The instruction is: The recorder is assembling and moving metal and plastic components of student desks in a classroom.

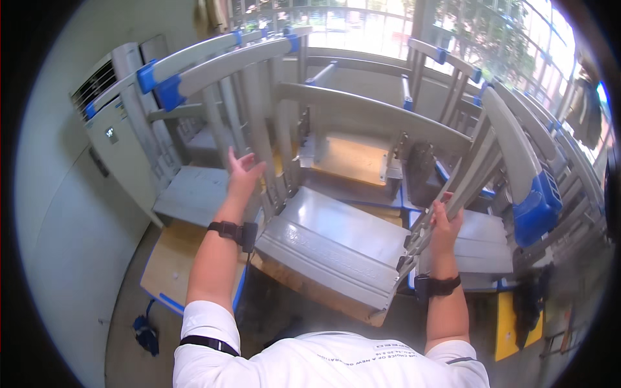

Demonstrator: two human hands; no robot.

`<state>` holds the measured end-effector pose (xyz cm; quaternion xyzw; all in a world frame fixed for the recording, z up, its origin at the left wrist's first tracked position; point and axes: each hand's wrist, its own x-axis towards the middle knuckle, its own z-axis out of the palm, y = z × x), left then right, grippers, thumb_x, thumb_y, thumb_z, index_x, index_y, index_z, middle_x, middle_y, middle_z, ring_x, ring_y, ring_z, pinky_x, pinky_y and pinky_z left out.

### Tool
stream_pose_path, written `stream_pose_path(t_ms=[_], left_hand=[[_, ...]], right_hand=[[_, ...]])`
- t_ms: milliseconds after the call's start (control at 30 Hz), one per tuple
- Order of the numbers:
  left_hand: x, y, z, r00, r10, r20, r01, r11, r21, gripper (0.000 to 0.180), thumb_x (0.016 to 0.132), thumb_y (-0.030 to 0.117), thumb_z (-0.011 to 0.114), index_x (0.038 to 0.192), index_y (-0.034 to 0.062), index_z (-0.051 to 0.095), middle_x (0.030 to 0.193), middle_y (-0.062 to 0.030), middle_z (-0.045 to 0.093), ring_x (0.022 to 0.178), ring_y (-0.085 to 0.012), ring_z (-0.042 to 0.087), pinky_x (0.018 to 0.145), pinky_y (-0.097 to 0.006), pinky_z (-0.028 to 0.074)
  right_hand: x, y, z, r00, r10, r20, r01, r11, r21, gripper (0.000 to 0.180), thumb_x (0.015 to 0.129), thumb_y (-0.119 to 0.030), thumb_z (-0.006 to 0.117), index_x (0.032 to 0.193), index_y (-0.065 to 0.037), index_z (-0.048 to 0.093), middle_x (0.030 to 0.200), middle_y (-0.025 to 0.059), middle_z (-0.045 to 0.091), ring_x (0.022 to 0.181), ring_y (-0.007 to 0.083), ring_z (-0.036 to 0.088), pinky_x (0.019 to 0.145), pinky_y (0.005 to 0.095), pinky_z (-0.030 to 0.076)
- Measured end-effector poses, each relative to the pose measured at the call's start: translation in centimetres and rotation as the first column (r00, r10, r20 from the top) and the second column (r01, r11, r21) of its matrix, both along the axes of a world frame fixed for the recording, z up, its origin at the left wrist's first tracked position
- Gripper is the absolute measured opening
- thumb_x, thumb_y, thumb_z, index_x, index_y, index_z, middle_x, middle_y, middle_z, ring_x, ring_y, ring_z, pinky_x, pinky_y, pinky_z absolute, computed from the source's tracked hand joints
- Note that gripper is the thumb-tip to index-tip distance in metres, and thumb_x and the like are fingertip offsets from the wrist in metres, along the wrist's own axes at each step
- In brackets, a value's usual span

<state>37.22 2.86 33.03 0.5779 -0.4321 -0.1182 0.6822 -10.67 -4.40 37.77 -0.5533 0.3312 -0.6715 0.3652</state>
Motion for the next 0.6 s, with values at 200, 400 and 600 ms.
stream_pose_path(t_ms=[200, 400, 600], left_hand=[[0.7, -3.4, 2.0, 0.972, -0.211, -0.105, 0.213, 0.977, 0.006, 0.110, 0.077, 0.020, 0.077, 0.146, 0.0062, -0.008, 0.117, -0.0128, 0.055, 0.109, -0.0209, 0.053, 0.094, -0.033, 0.042], [0.8, -5.3, 1.9, 0.925, -0.377, -0.054, 0.377, 0.926, -0.017, 0.069, 0.078, 0.018, 0.073, 0.132, 0.0040, 0.032, 0.109, -0.0089, 0.058, 0.103, -0.0173, 0.055, 0.091, -0.031, 0.043], [1.5, -5.1, -1.1, 0.882, -0.455, -0.123, 0.452, 0.891, -0.052, 0.064, 0.077, 0.024, 0.074, 0.125, 0.0049, 0.037, 0.107, -0.0088, 0.057, 0.102, -0.0176, 0.055, 0.093, -0.032, 0.041]], right_hand=[[-0.1, 0.5, -0.5, 0.997, 0.075, -0.004, -0.075, 0.997, 0.023, 0.036, 0.084, -0.012, 0.065, 0.114, -0.001, 0.048, 0.075, -0.0018, 0.049, 0.062, 0.0050, 0.048, 0.057, 0.0183, 0.038], [-0.4, 0.8, -4.4, 0.996, 0.044, -0.072, -0.037, 0.994, 0.098, 0.038, 0.083, -0.015, 0.067, 0.113, -0.001, 0.049, 0.081, 0.0005, 0.054, 0.080, 0.0124, 0.055, 0.080, 0.0268, 0.042], [0.2, 1.2, -5.3, 0.983, -0.060, -0.174, 0.077, 0.993, 0.091, 0.022, 0.085, -0.022, 0.065, 0.094, -0.003, 0.060, 0.092, 0.0029, 0.060, 0.095, 0.0144, 0.052, 0.091, 0.0288, 0.035]])
